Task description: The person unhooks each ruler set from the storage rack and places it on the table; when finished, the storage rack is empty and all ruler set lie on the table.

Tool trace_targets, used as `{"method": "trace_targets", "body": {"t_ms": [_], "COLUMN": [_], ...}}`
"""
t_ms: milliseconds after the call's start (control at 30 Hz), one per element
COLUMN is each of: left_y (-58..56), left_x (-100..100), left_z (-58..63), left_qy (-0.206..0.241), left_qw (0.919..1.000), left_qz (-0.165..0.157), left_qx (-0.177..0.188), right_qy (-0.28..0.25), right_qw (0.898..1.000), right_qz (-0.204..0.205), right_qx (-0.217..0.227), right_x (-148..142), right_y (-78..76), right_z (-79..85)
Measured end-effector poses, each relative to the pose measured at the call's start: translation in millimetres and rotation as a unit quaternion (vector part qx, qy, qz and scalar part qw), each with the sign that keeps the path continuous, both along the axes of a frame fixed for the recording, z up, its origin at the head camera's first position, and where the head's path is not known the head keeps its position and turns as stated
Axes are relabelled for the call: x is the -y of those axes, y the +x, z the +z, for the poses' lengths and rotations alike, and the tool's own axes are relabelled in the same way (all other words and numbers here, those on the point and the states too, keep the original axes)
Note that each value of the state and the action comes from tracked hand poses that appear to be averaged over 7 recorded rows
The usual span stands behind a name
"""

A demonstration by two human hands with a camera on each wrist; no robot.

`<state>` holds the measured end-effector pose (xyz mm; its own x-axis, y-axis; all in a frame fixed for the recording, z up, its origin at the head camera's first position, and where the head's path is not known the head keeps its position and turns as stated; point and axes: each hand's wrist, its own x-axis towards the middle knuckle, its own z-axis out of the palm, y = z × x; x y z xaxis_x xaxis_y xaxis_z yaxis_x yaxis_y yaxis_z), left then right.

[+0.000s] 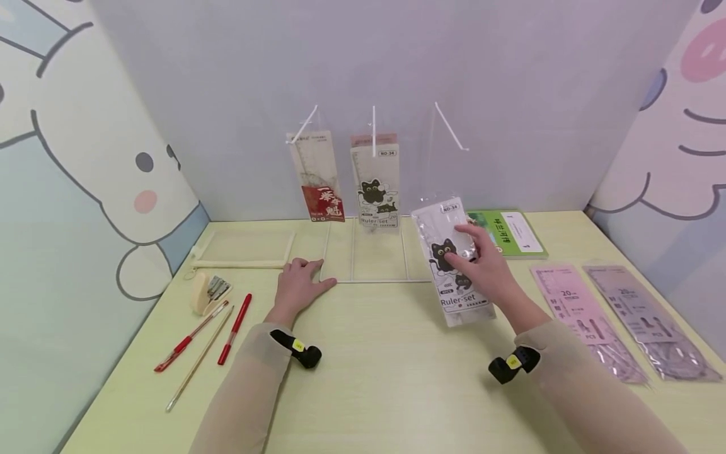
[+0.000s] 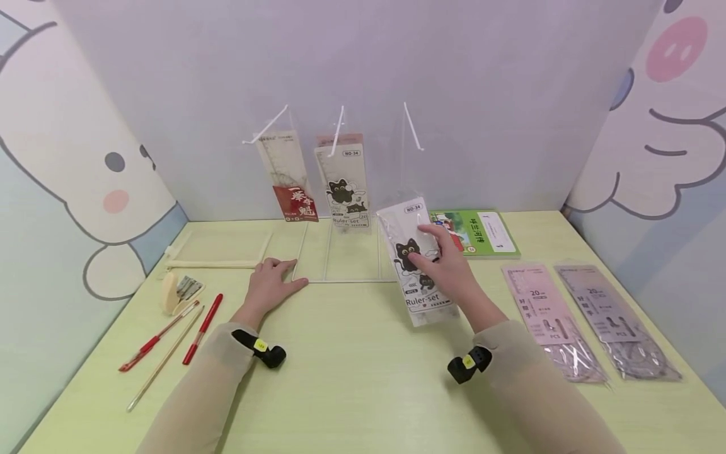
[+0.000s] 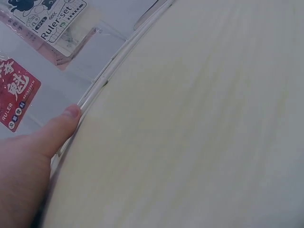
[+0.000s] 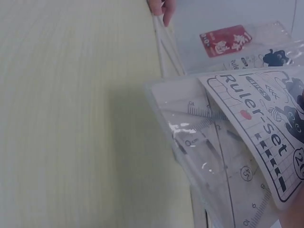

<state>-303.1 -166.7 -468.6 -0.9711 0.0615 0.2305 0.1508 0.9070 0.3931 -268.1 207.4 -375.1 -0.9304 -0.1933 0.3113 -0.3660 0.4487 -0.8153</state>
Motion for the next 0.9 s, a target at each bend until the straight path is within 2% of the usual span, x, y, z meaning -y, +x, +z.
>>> {"method": "trace_targets", "body": {"t_ms": [333,633,900], "left_y": [0.0,0.7,0.5], "left_x": [-0.3,-1.7,-1.7], "left_z": [0.4,0.3,0.3], "left_qy": [-0.001,0.000,-0.002], "left_qw": [1.0000,1.0000,1.0000], "left_qz": [0.001,-0.001,0.003], "left_qx": [-0.003,-0.003,-0.002], "right_qy": [0.105,0.178,0.239], "right_qw": [0.993,0.982,0.968], "right_qz": [-0.047,-0.062,-0.063], "right_qx": [0.027,-0.020,0.033], "right_x": [-43.3,-76.2,-91.5], "right_y": [2.0,2.6,10.7], "right_z": [-24.5,-40.7,-43.5]}}
